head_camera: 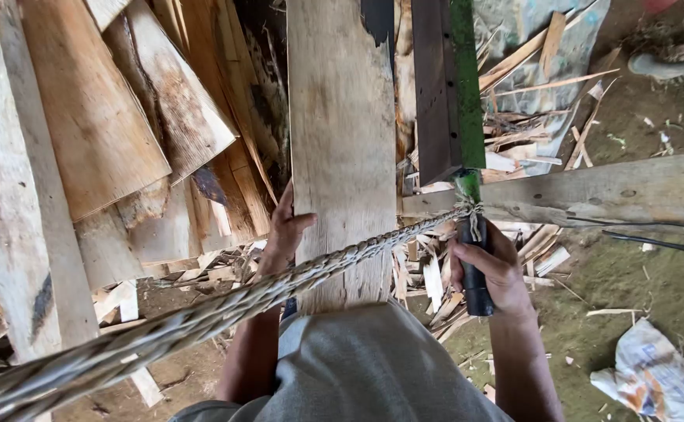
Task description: Cutting and sorting thin sheets of wood veneer using a manual cutter.
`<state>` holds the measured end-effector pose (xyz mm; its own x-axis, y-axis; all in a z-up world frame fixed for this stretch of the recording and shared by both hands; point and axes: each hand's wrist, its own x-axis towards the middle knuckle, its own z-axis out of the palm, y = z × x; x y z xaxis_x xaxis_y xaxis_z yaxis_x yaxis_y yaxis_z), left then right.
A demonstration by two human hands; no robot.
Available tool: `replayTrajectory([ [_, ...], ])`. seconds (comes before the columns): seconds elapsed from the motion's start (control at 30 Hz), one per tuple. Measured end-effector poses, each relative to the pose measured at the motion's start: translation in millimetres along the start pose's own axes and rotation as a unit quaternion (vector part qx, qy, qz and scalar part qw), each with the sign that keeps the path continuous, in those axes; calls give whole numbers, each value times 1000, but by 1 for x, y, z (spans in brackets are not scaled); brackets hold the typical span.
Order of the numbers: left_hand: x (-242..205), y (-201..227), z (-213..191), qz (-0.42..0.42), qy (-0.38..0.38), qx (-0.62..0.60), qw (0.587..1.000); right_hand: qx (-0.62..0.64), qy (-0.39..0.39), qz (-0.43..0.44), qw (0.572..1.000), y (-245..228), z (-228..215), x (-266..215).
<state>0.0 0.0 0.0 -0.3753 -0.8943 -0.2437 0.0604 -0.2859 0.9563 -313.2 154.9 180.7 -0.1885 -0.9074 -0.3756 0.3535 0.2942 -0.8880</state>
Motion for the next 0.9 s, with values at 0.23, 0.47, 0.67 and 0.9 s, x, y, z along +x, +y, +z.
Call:
replayTrajectory([
  [0.23, 38, -53, -11, 20, -4, -77, 997, -47, -4, -5, 999, 18, -13, 1],
  [0.47, 67, -80, -6, 94, -24, -136, 986, -131, -32, -20, 991, 2, -10, 3],
  [0.67, 71, -53, -9, 8, 6, -167, 986, -138, -27, 18, 990, -3, -6, 6],
  [0.9, 76, -54, -14, -22, 20, -116, 993, -169, 0, 52, 984, -9, -4, 5],
])
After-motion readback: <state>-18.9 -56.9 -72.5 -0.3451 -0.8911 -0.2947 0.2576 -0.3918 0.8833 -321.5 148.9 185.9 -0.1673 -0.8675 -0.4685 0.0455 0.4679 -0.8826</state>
